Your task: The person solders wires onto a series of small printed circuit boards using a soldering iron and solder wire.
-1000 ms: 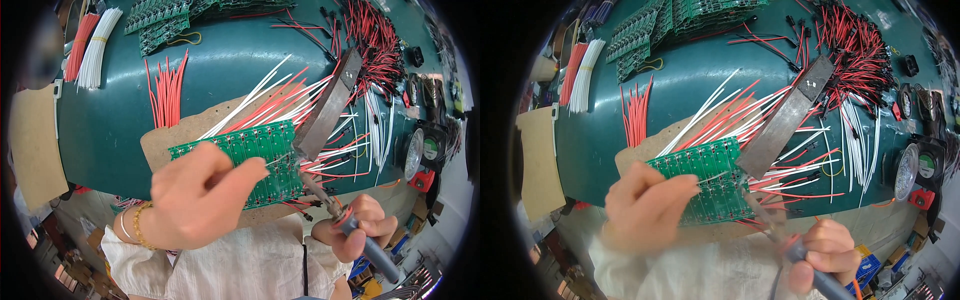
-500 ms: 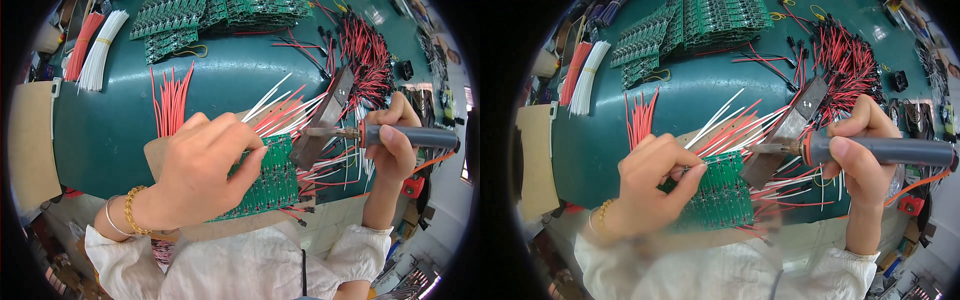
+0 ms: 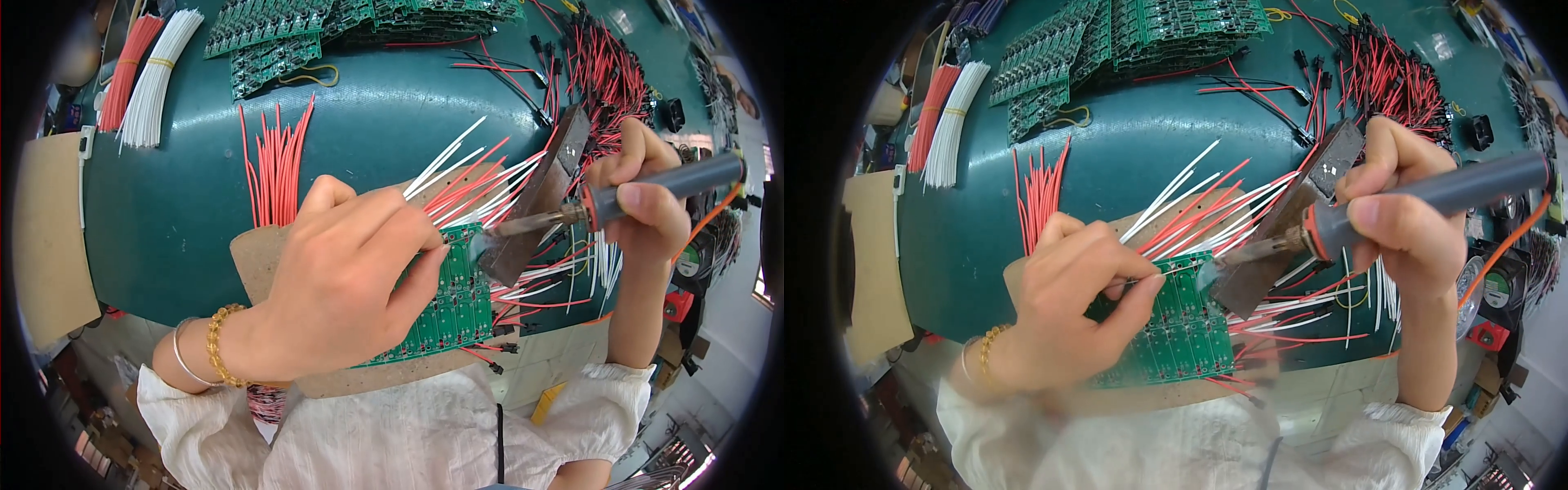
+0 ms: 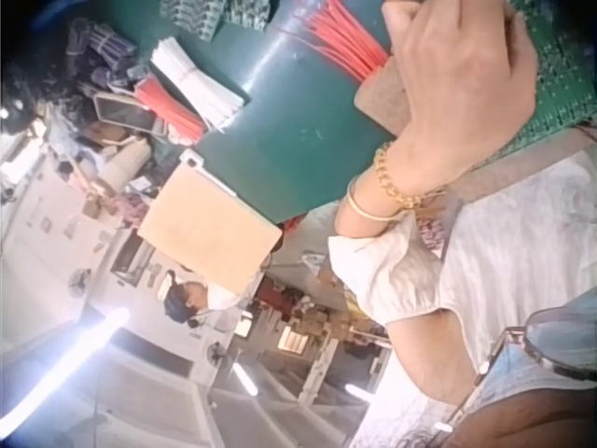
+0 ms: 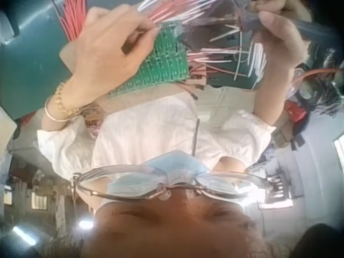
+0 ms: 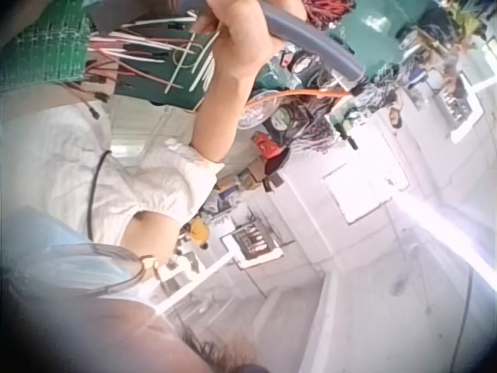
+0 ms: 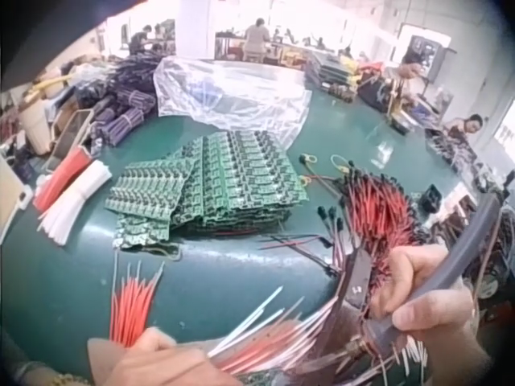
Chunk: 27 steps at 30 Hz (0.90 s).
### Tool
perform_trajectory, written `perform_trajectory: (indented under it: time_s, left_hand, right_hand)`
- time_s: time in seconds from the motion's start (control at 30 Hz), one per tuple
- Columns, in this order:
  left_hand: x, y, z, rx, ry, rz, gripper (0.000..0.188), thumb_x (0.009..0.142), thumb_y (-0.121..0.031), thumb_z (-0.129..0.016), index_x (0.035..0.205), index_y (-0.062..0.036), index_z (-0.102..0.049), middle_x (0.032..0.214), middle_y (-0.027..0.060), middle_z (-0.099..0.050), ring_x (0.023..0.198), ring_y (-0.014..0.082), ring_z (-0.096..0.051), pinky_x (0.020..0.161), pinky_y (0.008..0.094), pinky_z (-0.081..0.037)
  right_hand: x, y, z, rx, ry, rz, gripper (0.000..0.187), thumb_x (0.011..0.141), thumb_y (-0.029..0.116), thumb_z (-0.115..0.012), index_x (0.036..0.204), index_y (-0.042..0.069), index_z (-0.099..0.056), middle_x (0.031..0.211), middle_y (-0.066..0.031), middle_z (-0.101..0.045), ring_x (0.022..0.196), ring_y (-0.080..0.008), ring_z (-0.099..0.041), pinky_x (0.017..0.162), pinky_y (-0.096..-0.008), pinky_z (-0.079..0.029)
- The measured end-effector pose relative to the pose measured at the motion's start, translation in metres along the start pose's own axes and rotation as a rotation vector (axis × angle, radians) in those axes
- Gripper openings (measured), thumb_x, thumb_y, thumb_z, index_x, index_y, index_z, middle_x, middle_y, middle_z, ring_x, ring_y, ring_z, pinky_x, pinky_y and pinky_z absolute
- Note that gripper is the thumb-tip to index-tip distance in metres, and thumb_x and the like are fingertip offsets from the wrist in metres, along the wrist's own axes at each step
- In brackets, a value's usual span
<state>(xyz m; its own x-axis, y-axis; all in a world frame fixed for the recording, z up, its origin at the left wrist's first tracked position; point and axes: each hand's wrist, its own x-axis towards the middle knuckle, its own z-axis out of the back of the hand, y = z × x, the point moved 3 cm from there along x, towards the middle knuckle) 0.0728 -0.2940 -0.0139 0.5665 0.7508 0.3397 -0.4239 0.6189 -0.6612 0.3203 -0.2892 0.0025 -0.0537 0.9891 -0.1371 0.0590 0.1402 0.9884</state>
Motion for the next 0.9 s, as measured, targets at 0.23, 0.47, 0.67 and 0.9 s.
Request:
perform_trajectory:
  time_s: [0.23, 0.47, 0.67, 0.9]
  left_hand:
    - [-0.002, -0.004, -0.001, -0.041, 0.0, -0.007, 0.017, 0.063, 0.002, -0.071, 0.071, -0.0085, -0.061, 0.057, -0.0015, -0.047, 0.048, 0.0128, -0.044, 0.056, 0.0284, -0.032]
    - [-0.003, -0.003, -0.008, -0.038, 0.015, -0.032, 0.017, 0.062, 0.001, -0.073, 0.073, -0.0069, -0.061, 0.06, 0.001, -0.047, 0.051, 0.0171, -0.045, 0.062, 0.0334, -0.032]
    - [-0.007, -0.012, 0.005, 0.114, 0.007, -0.089, 0.019, 0.061, 0.001, -0.074, 0.076, -0.0052, -0.064, 0.062, 0.0023, -0.048, 0.051, 0.018, -0.044, 0.054, 0.0315, -0.033]
    - [-0.012, -0.008, 0.024, -0.136, -0.041, 0.157, 0.019, 0.064, 0.009, -0.071, 0.078, -0.0019, -0.063, 0.062, 0.0051, -0.05, 0.051, 0.014, -0.047, 0.043, 0.0246, -0.032]
  right_hand:
    - [0.015, 0.007, 0.0, -0.022, 0.096, -0.041, 0.022, 0.064, 0.016, -0.058, 0.068, 0.003, -0.041, 0.049, -0.006, -0.044, 0.031, -0.0095, -0.038, 0.033, -0.0213, -0.029]
    - [0.024, -0.003, -0.004, -0.059, 0.194, -0.079, 0.02, 0.065, 0.014, -0.055, 0.071, 0.004, -0.039, 0.047, -0.0048, -0.045, 0.03, -0.0102, -0.036, 0.036, -0.0229, -0.028]
    - [0.031, -0.01, 0.004, -0.063, 0.179, -0.119, 0.025, 0.063, 0.019, -0.059, 0.071, 0.005, -0.039, 0.047, -0.0021, -0.037, 0.033, -0.0118, -0.033, 0.038, -0.0259, -0.026]
    - [-0.08, 0.02, 0.003, -0.305, -0.6, 0.456, 0.029, 0.079, 0.021, -0.058, 0.077, 0.007, -0.033, 0.058, -0.0042, -0.041, 0.049, -0.0108, -0.042, 0.052, -0.0232, -0.035]
